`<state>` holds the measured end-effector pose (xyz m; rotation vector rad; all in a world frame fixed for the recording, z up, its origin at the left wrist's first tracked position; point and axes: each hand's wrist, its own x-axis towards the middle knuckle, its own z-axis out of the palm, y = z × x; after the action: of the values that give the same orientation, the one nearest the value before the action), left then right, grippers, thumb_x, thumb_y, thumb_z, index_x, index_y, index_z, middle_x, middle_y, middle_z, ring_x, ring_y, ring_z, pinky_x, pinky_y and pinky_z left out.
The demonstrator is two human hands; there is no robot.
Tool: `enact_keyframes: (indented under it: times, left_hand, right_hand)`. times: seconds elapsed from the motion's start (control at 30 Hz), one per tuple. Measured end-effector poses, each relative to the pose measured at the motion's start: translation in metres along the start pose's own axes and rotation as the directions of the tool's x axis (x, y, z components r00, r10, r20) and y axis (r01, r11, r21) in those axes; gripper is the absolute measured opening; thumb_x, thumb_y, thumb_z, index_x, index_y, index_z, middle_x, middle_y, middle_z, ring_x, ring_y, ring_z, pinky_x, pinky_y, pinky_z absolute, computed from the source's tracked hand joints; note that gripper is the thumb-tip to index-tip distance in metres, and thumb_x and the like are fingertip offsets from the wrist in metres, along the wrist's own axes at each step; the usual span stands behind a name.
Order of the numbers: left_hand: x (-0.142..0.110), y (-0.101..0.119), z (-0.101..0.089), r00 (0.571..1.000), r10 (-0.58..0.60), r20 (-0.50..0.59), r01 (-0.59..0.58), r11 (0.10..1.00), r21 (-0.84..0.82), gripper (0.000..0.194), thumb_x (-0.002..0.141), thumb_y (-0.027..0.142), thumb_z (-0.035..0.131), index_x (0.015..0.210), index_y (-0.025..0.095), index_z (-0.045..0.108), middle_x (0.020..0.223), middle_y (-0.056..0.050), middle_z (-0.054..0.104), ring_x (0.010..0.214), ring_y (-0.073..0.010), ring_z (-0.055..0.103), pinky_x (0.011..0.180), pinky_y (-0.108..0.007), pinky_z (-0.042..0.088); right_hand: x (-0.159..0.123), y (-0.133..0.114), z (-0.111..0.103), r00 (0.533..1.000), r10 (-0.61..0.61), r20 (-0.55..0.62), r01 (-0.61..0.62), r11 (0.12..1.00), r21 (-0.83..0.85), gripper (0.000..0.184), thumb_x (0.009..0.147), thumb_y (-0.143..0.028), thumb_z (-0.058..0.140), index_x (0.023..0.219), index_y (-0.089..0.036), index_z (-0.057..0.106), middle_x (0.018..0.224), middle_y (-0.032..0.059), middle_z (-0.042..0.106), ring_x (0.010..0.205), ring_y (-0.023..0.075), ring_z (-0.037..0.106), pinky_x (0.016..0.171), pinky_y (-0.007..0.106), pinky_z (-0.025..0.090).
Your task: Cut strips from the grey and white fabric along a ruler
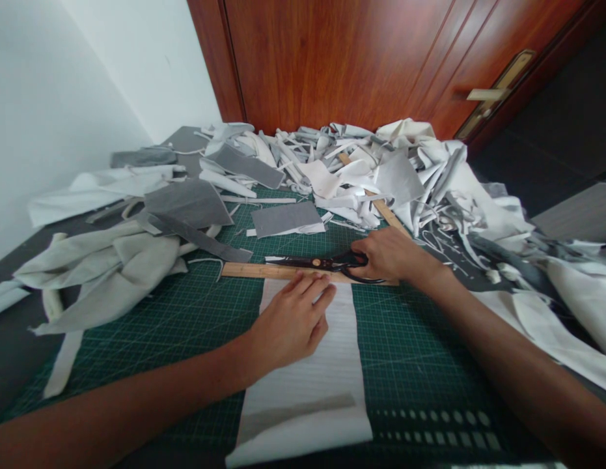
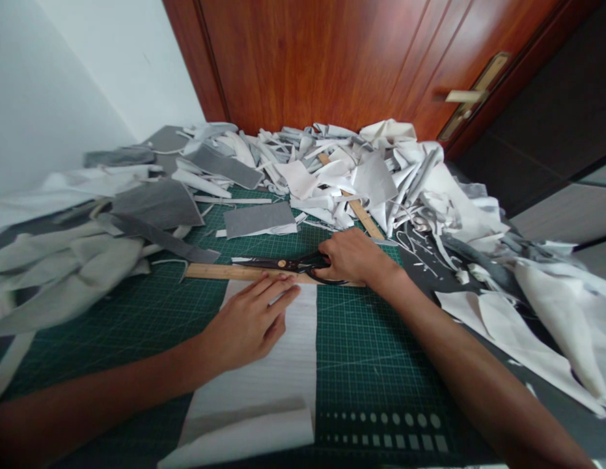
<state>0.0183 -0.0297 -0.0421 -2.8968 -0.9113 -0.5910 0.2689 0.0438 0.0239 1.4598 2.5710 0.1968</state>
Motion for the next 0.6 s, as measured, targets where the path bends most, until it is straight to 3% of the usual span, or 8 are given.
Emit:
enact_keyframes:
  times: [0.43, 0.6]
  left_hand:
    - [0.0, 0.0, -0.002, 1.0, -0.004, 0.031, 0.004, 1.0, -0.009, 0.043, 0.103, 0.02, 0.05, 0.141, 0.007, 0.065, 0.148, -0.019, 0.066, 0.139, -0.0331, 0.062, 0.122, -0.052, 0.048]
    - [0.0, -0.001, -0.001, 0.999, -0.008, 0.042, 0.01, 1.0, -0.027, 0.044, 0.102, 0.019, 0.049, 0.142, 0.007, 0.064, 0.149, -0.019, 0.066, 0.139, -0.0336, 0.062, 0.123, -0.053, 0.048]
  right_hand:
    - [0.002, 0.0, 0.0, 1.0, 0.019, -0.024, -0.019, 1.0, -0.016, 0.045, 0.096, -0.059, 0.06, 0.077, -0.022, 0.077, 0.066, 0.0077, 0.071, 0.067, 0.0224, 0.063, 0.065, 0.034, 0.026]
    - [-0.004, 0.017, -0.003, 0.998, 0.058, -0.029, -0.057, 0.998, 0.041, 0.037, 0.091, -0.055, 0.063, 0.074, -0.023, 0.073, 0.065, 0.0061, 0.07, 0.067, 0.0231, 0.062, 0.065, 0.035, 0.029]
